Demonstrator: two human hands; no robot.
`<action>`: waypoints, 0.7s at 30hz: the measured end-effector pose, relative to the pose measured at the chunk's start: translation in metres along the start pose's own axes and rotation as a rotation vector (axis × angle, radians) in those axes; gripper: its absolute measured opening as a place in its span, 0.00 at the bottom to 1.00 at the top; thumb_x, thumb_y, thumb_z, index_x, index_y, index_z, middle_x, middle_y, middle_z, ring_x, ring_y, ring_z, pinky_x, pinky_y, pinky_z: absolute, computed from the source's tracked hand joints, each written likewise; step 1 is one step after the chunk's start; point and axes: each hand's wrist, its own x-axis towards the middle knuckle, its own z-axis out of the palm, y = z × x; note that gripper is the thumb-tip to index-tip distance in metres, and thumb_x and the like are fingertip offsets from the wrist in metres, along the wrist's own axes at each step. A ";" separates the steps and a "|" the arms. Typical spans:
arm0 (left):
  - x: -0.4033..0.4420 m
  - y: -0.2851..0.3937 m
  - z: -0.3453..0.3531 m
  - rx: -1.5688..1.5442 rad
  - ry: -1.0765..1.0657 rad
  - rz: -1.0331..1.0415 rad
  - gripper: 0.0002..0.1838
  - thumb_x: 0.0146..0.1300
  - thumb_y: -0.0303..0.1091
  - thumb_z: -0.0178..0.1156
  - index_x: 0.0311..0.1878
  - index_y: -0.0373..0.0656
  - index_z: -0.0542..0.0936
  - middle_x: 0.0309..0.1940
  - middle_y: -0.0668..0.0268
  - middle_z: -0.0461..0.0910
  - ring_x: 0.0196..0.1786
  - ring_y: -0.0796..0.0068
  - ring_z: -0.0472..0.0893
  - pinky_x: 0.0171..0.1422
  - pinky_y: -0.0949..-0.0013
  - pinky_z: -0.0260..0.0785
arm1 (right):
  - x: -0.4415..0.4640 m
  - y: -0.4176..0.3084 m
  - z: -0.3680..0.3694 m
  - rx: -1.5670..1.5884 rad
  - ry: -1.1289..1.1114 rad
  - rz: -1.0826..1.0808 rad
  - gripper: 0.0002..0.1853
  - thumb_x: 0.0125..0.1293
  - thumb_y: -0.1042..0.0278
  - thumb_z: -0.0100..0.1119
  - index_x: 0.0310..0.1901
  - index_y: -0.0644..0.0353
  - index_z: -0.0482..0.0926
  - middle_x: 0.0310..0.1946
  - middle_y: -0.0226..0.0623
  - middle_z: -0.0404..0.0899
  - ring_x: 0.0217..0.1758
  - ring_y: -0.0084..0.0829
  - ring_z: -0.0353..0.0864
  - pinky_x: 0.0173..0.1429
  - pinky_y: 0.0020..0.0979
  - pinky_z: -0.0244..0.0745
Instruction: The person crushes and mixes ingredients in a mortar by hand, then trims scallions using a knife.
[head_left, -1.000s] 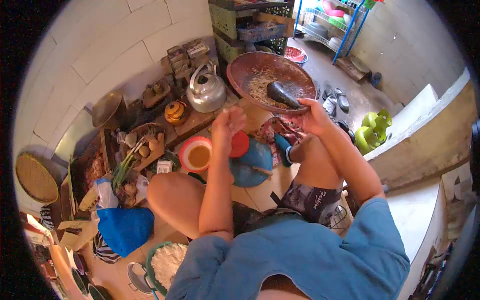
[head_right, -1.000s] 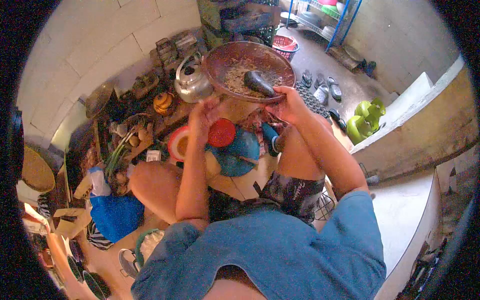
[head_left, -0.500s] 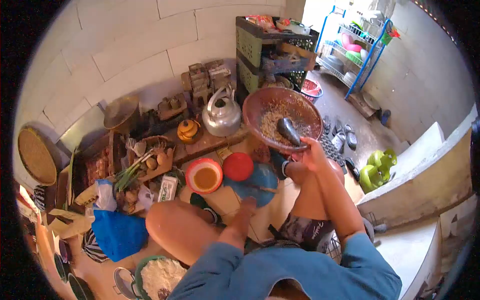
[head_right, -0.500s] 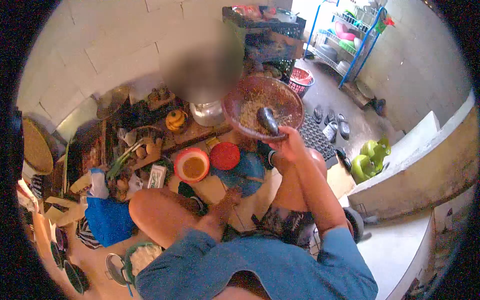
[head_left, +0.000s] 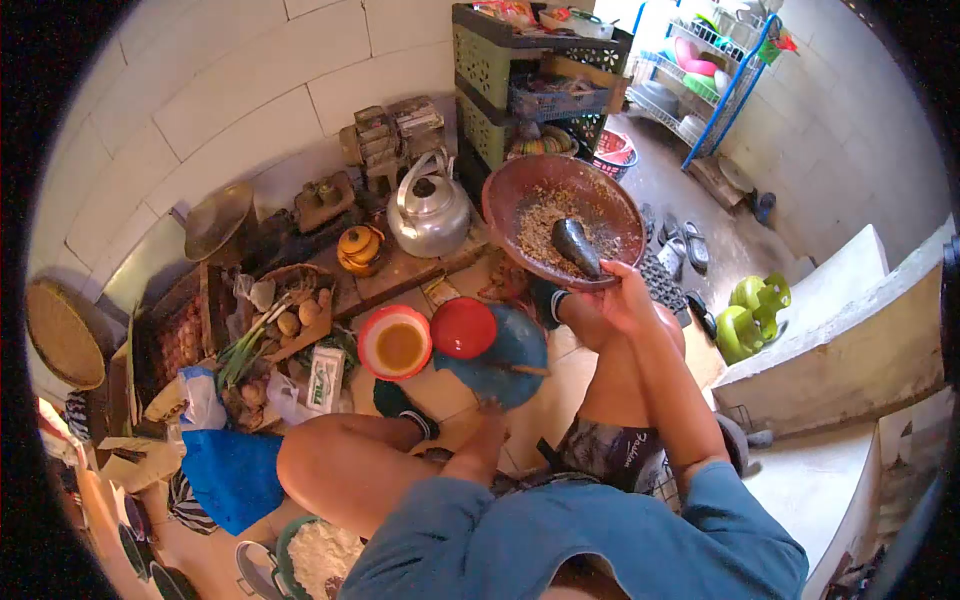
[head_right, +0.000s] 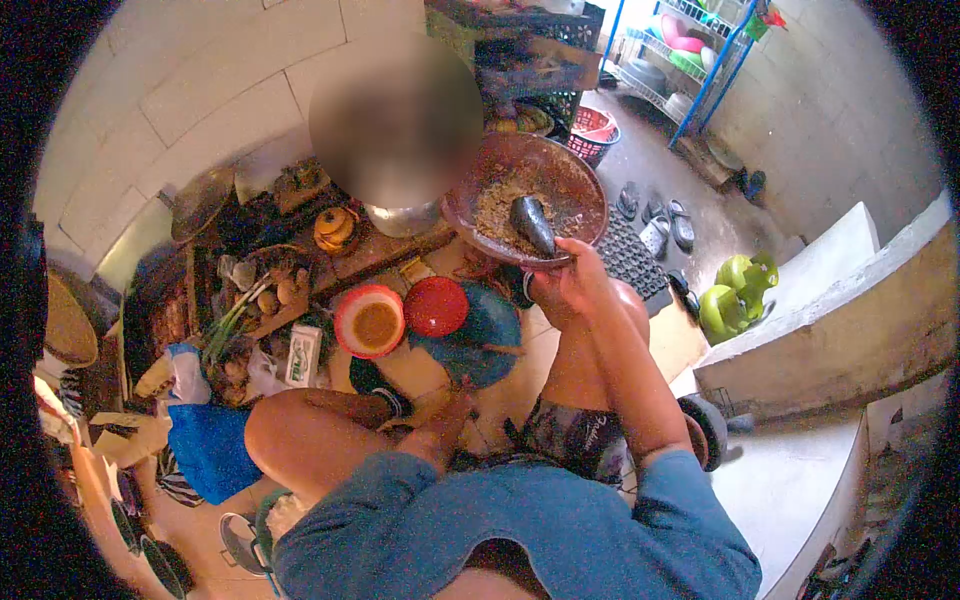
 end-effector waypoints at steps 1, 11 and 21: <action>0.000 -0.004 0.006 -0.058 -0.013 -0.040 0.39 0.46 0.47 0.64 0.63 0.47 0.62 0.56 0.55 0.69 0.56 0.61 0.72 0.54 0.56 0.67 | 0.002 0.000 -0.002 -0.017 -0.008 -0.015 0.20 0.62 0.62 0.45 0.49 0.70 0.67 0.40 0.49 0.77 0.35 0.39 0.80 0.38 0.34 0.78; -0.014 -0.047 0.044 -0.282 0.026 -0.123 0.36 0.48 0.50 0.64 0.60 0.50 0.65 0.52 0.55 0.73 0.53 0.59 0.74 0.51 0.54 0.69 | 0.011 0.007 -0.024 0.007 -0.028 -0.032 0.23 0.61 0.63 0.45 0.51 0.75 0.62 0.42 0.57 0.74 0.37 0.45 0.79 0.31 0.32 0.78; -0.047 -0.042 0.011 0.102 -0.093 0.083 0.26 0.44 0.42 0.65 0.49 0.46 0.74 0.51 0.55 0.74 0.52 0.59 0.76 0.52 0.57 0.70 | -0.055 -0.038 0.018 0.065 -0.069 0.054 0.22 0.61 0.62 0.47 0.51 0.73 0.63 0.43 0.59 0.74 0.40 0.49 0.80 0.35 0.34 0.80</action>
